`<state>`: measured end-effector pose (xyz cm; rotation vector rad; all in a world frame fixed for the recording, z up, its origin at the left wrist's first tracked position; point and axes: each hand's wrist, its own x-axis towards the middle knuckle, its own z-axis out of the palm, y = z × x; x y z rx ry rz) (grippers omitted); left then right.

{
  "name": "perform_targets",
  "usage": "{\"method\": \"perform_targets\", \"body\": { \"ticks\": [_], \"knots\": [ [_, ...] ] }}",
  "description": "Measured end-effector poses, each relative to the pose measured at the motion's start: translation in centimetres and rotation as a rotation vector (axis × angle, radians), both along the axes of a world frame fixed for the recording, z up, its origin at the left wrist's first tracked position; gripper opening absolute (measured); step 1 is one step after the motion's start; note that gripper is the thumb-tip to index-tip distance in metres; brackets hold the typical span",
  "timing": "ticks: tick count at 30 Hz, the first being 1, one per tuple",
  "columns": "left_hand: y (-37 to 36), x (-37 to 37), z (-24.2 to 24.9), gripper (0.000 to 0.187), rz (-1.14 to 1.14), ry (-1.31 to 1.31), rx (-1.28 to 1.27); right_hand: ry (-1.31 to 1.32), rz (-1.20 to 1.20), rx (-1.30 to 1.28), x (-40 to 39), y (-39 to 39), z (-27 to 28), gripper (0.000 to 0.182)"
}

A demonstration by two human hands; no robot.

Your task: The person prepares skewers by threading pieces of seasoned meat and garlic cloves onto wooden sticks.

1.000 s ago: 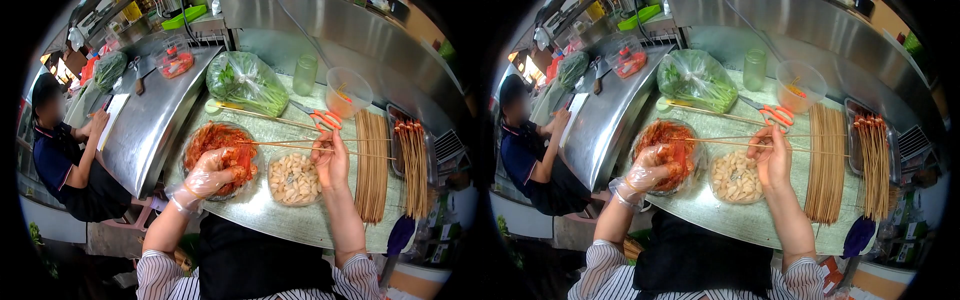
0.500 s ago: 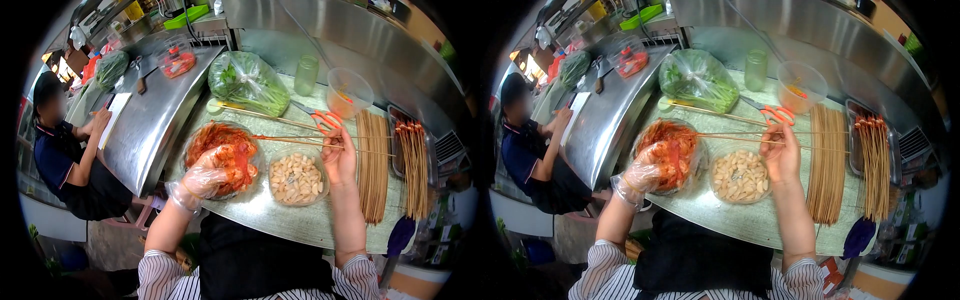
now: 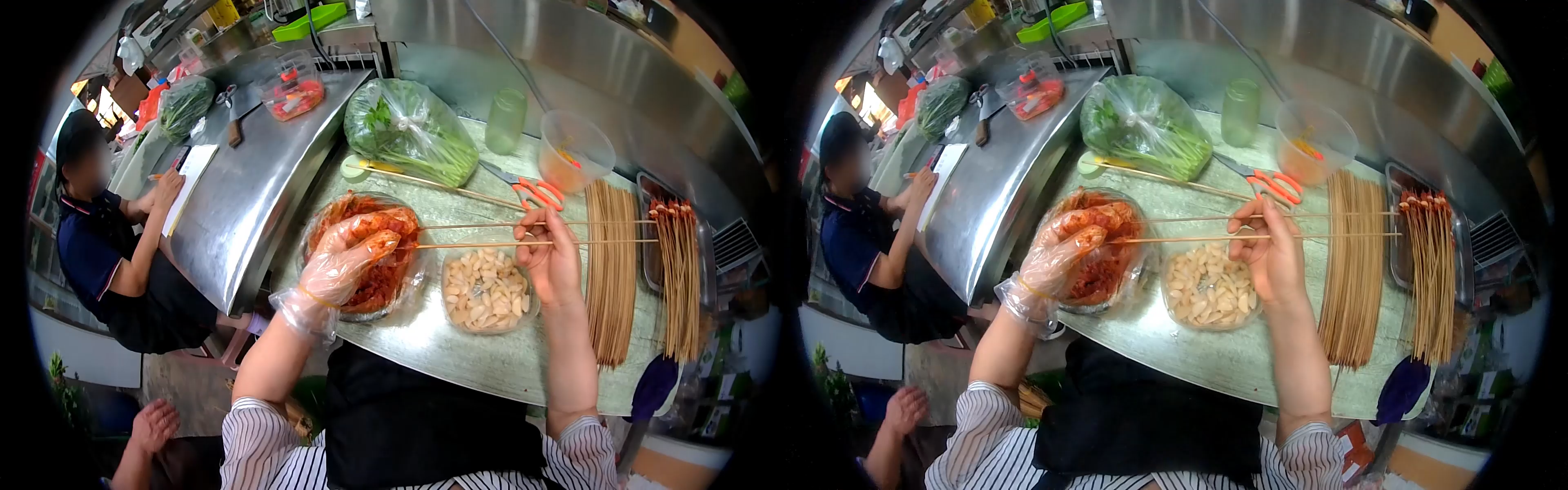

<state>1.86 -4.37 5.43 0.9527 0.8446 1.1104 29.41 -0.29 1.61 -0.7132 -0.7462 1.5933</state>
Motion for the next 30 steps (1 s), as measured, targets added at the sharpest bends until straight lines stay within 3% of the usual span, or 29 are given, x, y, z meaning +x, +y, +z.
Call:
{"method": "perform_targets", "body": {
  "ticks": [13, 30],
  "knots": [
    [1.2, 0.9, 0.3, 0.028, 0.010, 0.109, -0.039, -0.080, -0.014, 0.004, -0.8, -0.3, -0.2, 0.038],
    [3.1, 1.8, -0.4, 0.024, 0.201, -0.021, -0.077, -0.148, -0.019, 0.048, -1.0, -0.5, -0.2, 0.037]
  ]
}}
